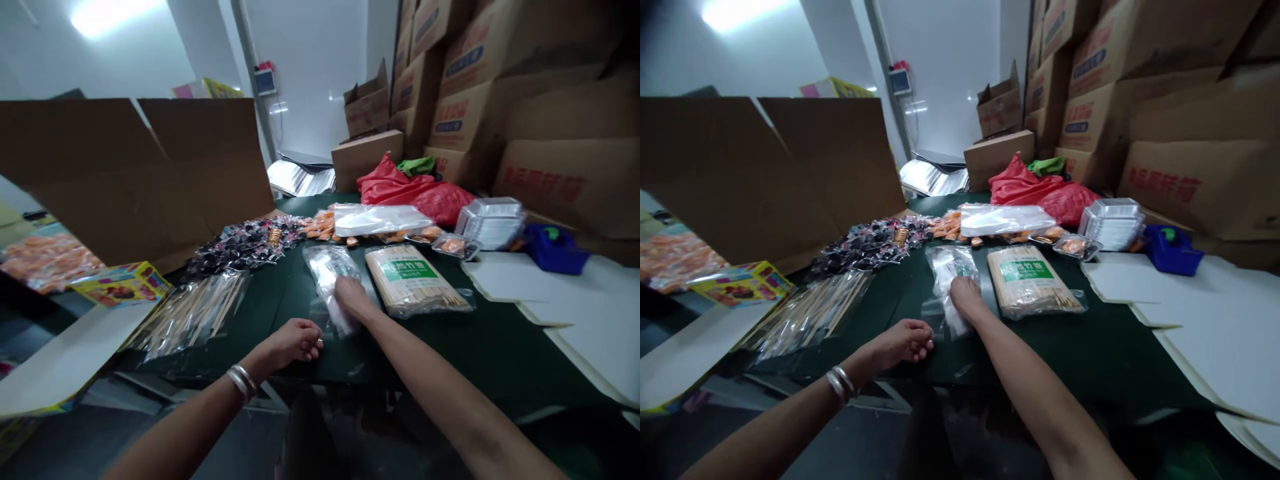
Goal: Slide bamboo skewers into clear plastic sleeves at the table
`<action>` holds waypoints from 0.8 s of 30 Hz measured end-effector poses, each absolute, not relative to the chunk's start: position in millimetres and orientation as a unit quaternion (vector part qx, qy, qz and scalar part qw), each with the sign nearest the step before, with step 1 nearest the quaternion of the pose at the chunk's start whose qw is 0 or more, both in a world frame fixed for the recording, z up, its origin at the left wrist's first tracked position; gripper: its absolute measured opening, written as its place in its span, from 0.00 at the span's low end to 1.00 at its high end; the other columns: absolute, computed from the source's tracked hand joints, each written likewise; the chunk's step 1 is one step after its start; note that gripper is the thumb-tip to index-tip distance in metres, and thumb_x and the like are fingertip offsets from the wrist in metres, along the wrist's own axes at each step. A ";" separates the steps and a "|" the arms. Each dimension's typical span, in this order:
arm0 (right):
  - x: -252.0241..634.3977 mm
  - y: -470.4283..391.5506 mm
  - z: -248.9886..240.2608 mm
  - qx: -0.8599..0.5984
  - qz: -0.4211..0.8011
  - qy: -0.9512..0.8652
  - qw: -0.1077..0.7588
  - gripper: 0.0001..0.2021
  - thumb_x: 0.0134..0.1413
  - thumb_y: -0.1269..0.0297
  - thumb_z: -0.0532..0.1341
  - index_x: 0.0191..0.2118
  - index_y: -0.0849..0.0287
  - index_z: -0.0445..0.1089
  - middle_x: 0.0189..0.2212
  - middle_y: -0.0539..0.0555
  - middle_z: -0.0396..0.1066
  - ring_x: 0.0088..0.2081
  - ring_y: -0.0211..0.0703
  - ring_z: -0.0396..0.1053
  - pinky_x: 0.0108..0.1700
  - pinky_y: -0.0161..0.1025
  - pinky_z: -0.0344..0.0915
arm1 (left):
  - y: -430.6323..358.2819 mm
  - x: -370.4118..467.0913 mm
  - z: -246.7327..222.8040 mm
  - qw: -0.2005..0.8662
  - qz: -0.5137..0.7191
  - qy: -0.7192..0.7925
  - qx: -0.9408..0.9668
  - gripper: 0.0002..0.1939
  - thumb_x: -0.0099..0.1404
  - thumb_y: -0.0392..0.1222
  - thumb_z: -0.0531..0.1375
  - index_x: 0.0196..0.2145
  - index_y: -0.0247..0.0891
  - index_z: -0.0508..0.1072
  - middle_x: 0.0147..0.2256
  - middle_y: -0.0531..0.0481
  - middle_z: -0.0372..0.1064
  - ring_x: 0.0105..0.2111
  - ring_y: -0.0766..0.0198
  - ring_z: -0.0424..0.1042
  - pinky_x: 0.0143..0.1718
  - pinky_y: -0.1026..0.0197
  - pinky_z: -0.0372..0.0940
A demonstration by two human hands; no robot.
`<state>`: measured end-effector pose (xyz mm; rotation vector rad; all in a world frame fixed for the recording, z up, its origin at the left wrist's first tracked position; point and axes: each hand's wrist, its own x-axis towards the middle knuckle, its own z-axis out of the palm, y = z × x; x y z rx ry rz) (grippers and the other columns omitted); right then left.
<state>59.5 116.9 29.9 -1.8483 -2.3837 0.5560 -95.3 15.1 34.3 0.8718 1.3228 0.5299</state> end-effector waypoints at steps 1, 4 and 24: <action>55.8 118.2 29.2 -0.598 0.176 -0.781 0.030 0.13 0.63 0.66 0.55 0.46 0.69 0.69 0.44 0.66 0.71 0.46 0.50 0.70 0.46 0.45 0.67 | 13.6 -97.4 33.7 0.674 0.244 0.583 0.383 0.12 0.49 0.43 0.64 0.27 0.34 0.67 0.23 0.52 0.69 0.19 0.71 0.67 0.22 0.68 0.59; 45.7 112.8 26.4 -0.581 0.160 -0.798 0.015 0.11 0.62 0.63 0.57 0.43 0.65 0.70 0.42 0.57 0.72 0.44 0.44 0.71 0.46 0.46 0.68 | 2.0 -106.9 34.1 0.674 0.269 0.576 0.375 0.11 0.50 0.44 0.64 0.26 0.34 0.67 0.22 0.52 0.69 0.18 0.71 0.67 0.21 0.68 0.59; -8.7 63.8 52.9 -0.451 0.162 -0.878 0.016 0.17 0.64 0.61 0.49 0.42 0.65 0.72 0.41 0.64 0.74 0.40 0.46 0.71 0.36 0.33 0.59 | -91.5 -152.3 21.7 0.680 0.383 0.556 0.286 0.12 0.49 0.43 0.65 0.29 0.33 0.70 0.20 0.55 0.65 0.16 0.74 0.62 0.17 0.70 0.52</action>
